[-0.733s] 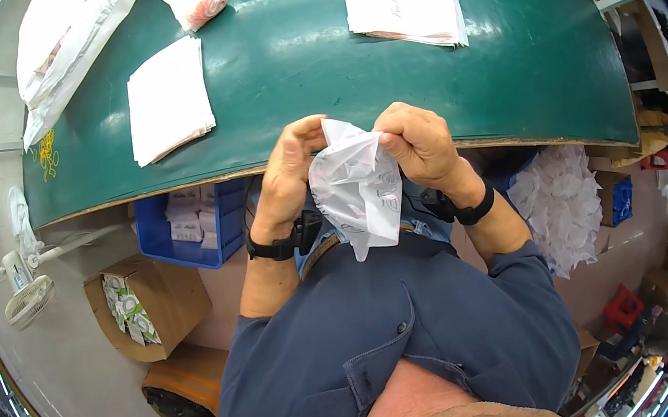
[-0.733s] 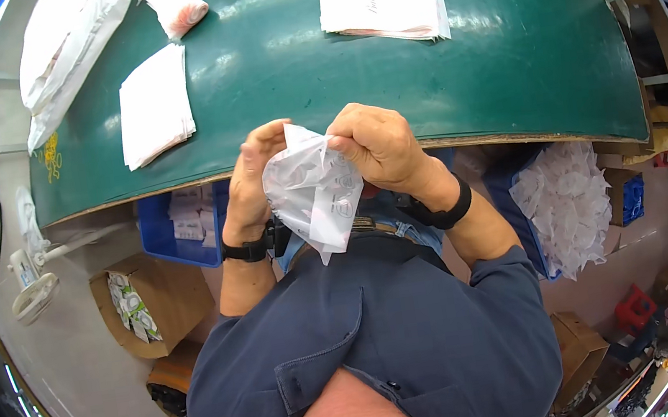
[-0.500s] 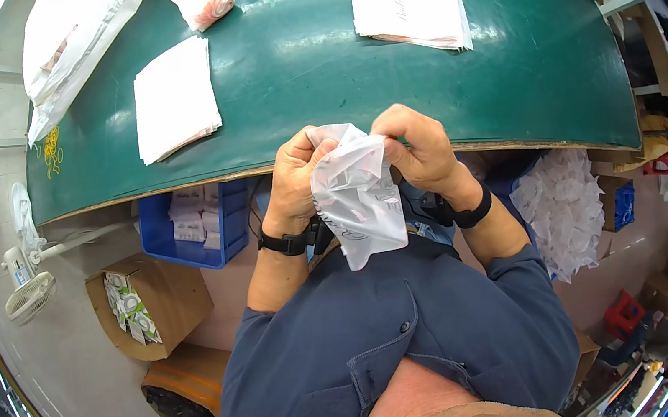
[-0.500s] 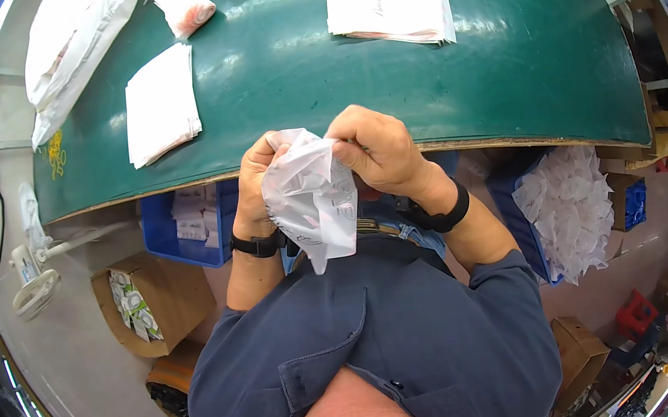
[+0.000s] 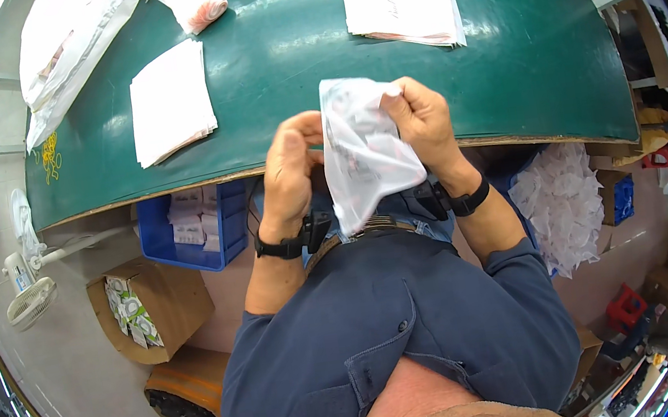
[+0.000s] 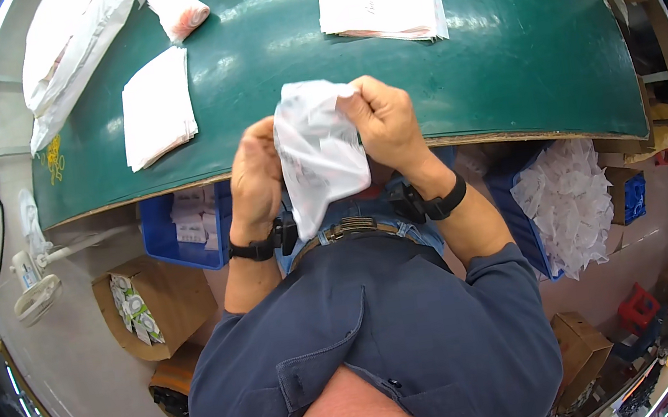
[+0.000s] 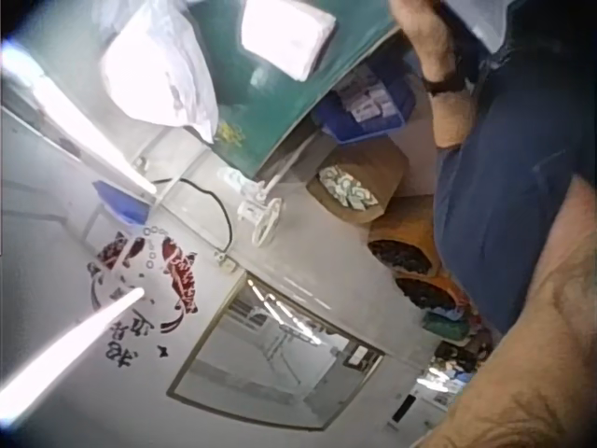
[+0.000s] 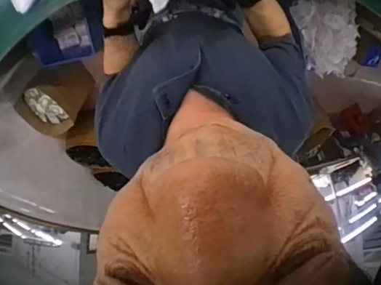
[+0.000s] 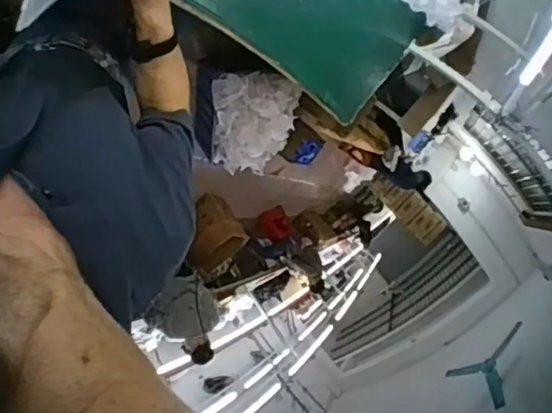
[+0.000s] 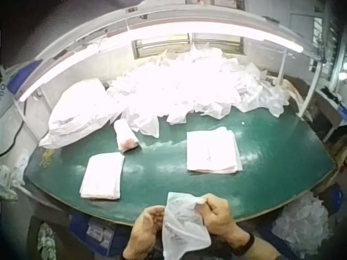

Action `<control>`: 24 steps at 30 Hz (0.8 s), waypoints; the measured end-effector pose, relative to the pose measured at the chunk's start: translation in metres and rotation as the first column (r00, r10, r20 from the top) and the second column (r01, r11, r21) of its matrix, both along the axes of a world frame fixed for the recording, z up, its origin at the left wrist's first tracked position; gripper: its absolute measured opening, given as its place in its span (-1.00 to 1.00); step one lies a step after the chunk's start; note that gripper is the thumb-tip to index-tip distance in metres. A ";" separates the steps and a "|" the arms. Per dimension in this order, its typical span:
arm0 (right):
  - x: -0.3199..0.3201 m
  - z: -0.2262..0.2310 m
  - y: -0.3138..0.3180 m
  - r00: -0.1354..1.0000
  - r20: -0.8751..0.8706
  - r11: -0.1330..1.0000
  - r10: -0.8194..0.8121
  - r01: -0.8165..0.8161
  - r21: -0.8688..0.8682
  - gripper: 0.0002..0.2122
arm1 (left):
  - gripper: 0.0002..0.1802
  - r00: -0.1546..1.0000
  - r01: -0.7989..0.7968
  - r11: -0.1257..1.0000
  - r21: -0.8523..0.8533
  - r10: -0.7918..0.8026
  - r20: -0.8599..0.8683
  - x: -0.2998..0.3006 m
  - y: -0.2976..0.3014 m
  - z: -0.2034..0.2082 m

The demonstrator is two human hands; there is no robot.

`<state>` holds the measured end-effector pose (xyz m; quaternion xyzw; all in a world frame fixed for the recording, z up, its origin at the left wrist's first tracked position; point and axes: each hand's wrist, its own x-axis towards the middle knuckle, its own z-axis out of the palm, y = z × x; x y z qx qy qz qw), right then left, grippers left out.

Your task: The recorder is manually opening and inspecting a stack of thin plastic bags on an assembly line workbench.

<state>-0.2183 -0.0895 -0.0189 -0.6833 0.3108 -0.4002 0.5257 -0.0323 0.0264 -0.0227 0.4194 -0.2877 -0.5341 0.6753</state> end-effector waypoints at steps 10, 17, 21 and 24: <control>0.019 0.001 -0.018 0.987 0.005 0.986 -0.163 0.163 0.026 -0.67 | -0.13 0.410 0.074 0.965 -0.251 0.200 0.890 0.002 0.019 0.049; 0.010 0.012 -0.021 0.963 -0.196 0.971 -0.185 0.148 -0.187 -0.64 | -0.43 0.473 0.122 0.949 -0.292 0.203 0.858 0.016 0.005 0.070; 0.009 0.011 -0.024 0.979 -0.195 0.996 -0.064 0.049 -0.081 -0.65 | -0.60 0.355 0.163 0.949 -0.268 0.197 0.914 0.011 -0.006 0.071; 0.008 0.007 -0.024 0.981 -0.189 0.999 -0.035 0.031 -0.023 -0.66 | -0.67 0.307 0.146 0.944 -0.294 0.240 0.921 0.005 -0.013 0.071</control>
